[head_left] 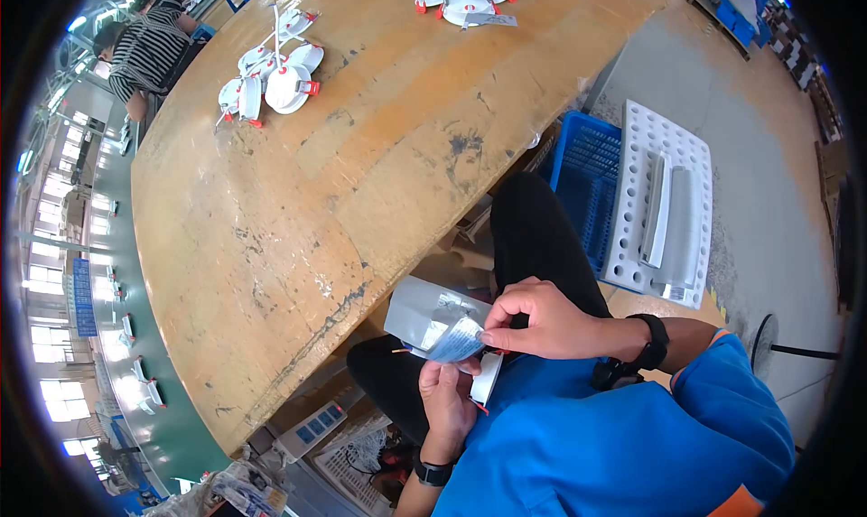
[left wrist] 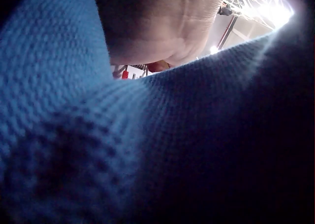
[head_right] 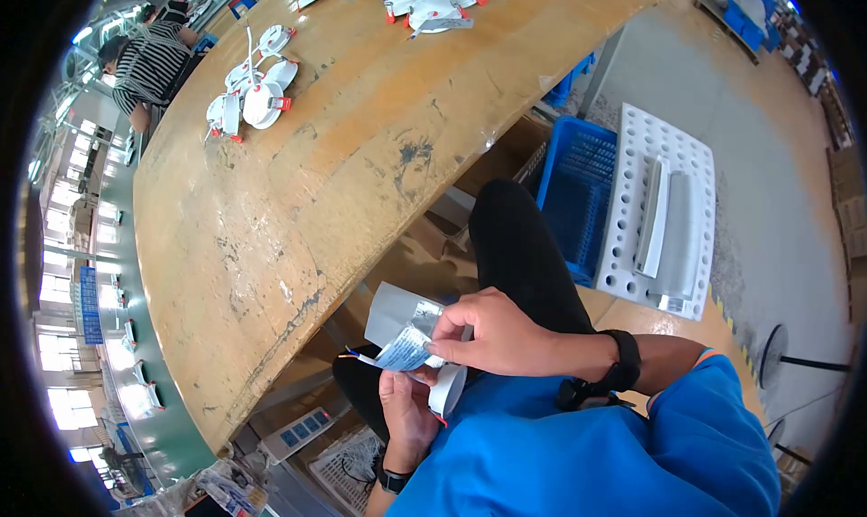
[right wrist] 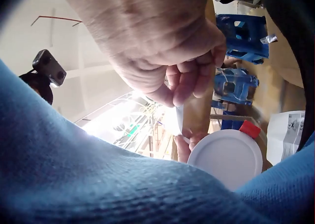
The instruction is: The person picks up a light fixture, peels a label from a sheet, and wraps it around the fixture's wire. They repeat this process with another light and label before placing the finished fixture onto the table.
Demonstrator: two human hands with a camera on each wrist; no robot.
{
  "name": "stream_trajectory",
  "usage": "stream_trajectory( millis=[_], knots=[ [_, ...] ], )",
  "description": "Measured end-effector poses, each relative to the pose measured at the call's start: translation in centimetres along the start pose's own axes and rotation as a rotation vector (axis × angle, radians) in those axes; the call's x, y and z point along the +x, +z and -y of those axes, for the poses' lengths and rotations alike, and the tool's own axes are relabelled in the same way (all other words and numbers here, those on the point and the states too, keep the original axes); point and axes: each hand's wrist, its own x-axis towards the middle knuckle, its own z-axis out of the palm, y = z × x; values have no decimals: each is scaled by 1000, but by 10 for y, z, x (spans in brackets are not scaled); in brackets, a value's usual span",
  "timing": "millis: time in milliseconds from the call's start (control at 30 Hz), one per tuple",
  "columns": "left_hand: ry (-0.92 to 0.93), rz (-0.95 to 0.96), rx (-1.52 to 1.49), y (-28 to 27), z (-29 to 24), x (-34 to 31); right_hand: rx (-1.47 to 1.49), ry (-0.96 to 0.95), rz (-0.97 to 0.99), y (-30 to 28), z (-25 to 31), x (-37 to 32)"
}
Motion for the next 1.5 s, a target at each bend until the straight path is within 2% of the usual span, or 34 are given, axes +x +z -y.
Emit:
stream_trajectory(
  millis=[200,500,700,800,1367,1500],
  knots=[
    [12,25,-8,-1,1,0,-38,-37,-11,0,1,-1],
    [19,41,-8,-1,2,0,16,7,0,0,0,0],
    [19,40,-15,-2,3,0,25,-86,-23,0,-3,1],
    [17,35,-14,0,1,0,38,0,-12,1,-2,0],
    [11,66,13,5,-4,-3,41,11,3,0,0,1],
    [27,120,44,7,-7,-4,37,19,4,0,1,1]
  ],
)
